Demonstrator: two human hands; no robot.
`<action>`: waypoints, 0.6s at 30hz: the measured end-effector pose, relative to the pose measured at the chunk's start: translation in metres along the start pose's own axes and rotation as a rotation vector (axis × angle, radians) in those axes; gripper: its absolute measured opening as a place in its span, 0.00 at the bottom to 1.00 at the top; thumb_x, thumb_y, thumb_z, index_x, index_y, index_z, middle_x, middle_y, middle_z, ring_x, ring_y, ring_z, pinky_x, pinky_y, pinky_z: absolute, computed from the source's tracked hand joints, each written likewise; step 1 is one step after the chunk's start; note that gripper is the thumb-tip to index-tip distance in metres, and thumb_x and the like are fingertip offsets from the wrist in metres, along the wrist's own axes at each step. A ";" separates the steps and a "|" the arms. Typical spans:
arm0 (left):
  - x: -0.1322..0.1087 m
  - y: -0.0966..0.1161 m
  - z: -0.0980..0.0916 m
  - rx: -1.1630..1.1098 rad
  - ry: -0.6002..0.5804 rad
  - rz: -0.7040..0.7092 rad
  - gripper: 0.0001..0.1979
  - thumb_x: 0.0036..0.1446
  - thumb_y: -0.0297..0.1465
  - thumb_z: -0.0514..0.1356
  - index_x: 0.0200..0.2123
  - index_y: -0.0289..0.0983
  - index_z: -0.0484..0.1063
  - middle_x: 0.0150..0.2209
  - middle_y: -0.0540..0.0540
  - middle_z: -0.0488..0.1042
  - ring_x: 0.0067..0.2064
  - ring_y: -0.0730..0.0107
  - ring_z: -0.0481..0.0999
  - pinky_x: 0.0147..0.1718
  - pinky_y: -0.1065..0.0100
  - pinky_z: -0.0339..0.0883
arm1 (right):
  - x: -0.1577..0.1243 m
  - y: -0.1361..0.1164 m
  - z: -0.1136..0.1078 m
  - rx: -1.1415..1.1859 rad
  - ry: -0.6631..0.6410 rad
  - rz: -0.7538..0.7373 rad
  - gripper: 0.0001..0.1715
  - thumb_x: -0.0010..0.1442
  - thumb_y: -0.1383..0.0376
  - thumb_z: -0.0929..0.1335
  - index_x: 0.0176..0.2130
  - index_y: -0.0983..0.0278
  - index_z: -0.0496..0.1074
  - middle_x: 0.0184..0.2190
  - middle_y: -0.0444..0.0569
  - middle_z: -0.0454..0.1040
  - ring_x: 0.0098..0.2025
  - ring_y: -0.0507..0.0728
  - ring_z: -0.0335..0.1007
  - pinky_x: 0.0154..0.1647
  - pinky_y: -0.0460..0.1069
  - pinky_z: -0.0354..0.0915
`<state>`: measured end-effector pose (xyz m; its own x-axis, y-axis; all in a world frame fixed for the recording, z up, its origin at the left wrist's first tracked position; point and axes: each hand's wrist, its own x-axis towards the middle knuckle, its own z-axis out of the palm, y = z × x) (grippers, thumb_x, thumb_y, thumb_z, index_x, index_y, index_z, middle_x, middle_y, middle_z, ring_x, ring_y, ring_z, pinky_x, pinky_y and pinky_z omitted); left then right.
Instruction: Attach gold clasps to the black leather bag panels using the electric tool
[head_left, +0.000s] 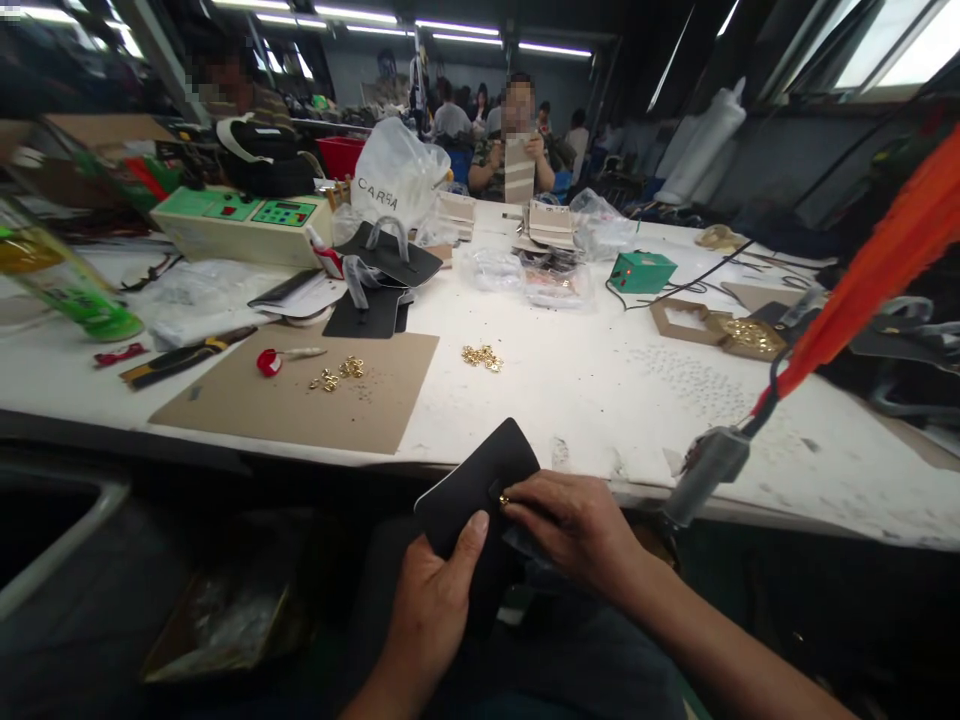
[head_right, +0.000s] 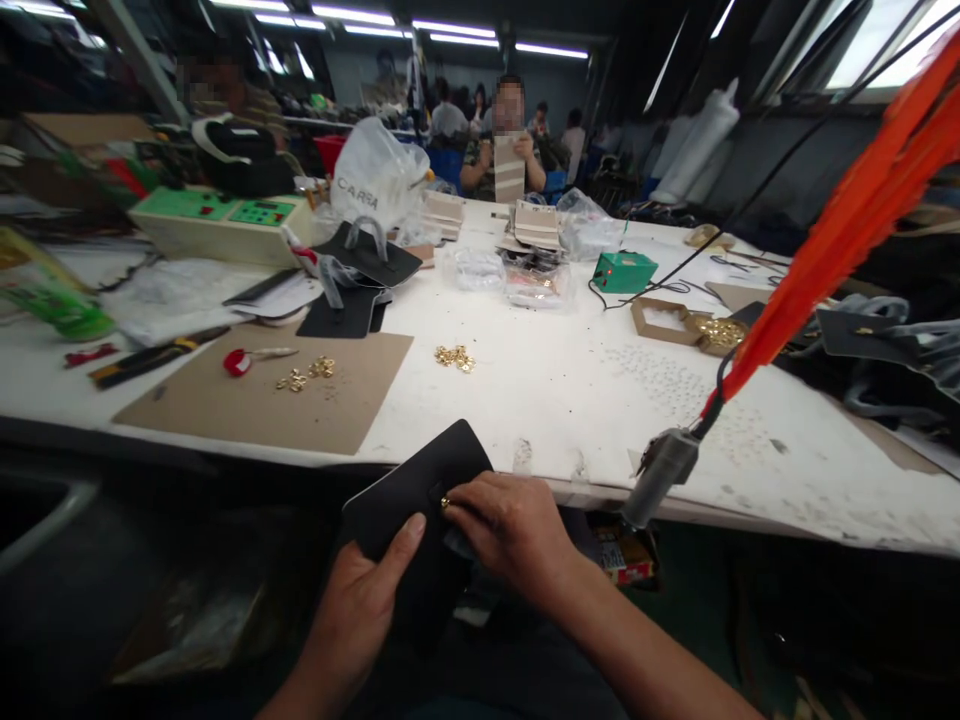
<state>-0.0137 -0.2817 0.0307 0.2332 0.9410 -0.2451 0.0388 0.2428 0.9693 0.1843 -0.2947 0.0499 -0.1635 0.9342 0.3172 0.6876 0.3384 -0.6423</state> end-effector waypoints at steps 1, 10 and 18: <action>-0.001 0.001 0.002 -0.007 0.004 0.003 0.25 0.64 0.47 0.64 0.56 0.35 0.80 0.54 0.43 0.83 0.55 0.53 0.81 0.54 0.65 0.73 | -0.004 0.001 0.002 0.019 0.042 0.000 0.06 0.71 0.63 0.70 0.45 0.58 0.80 0.38 0.46 0.83 0.38 0.54 0.80 0.40 0.48 0.70; -0.005 0.005 0.012 0.029 -0.049 0.010 0.26 0.64 0.46 0.65 0.56 0.34 0.79 0.53 0.42 0.84 0.53 0.53 0.82 0.53 0.64 0.74 | -0.020 0.001 0.000 0.150 0.218 -0.019 0.05 0.69 0.64 0.72 0.44 0.57 0.80 0.38 0.47 0.82 0.38 0.55 0.80 0.39 0.48 0.73; -0.009 0.007 0.007 0.103 -0.079 0.045 0.23 0.66 0.46 0.62 0.54 0.36 0.81 0.51 0.44 0.84 0.52 0.52 0.82 0.54 0.63 0.74 | -0.019 -0.005 -0.006 -0.120 0.135 -0.018 0.09 0.72 0.62 0.69 0.46 0.56 0.81 0.38 0.48 0.82 0.36 0.55 0.79 0.38 0.49 0.70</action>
<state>-0.0084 -0.2901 0.0399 0.3130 0.9279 -0.2025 0.1247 0.1712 0.9773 0.1881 -0.3148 0.0517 -0.0860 0.9015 0.4241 0.7662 0.3319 -0.5502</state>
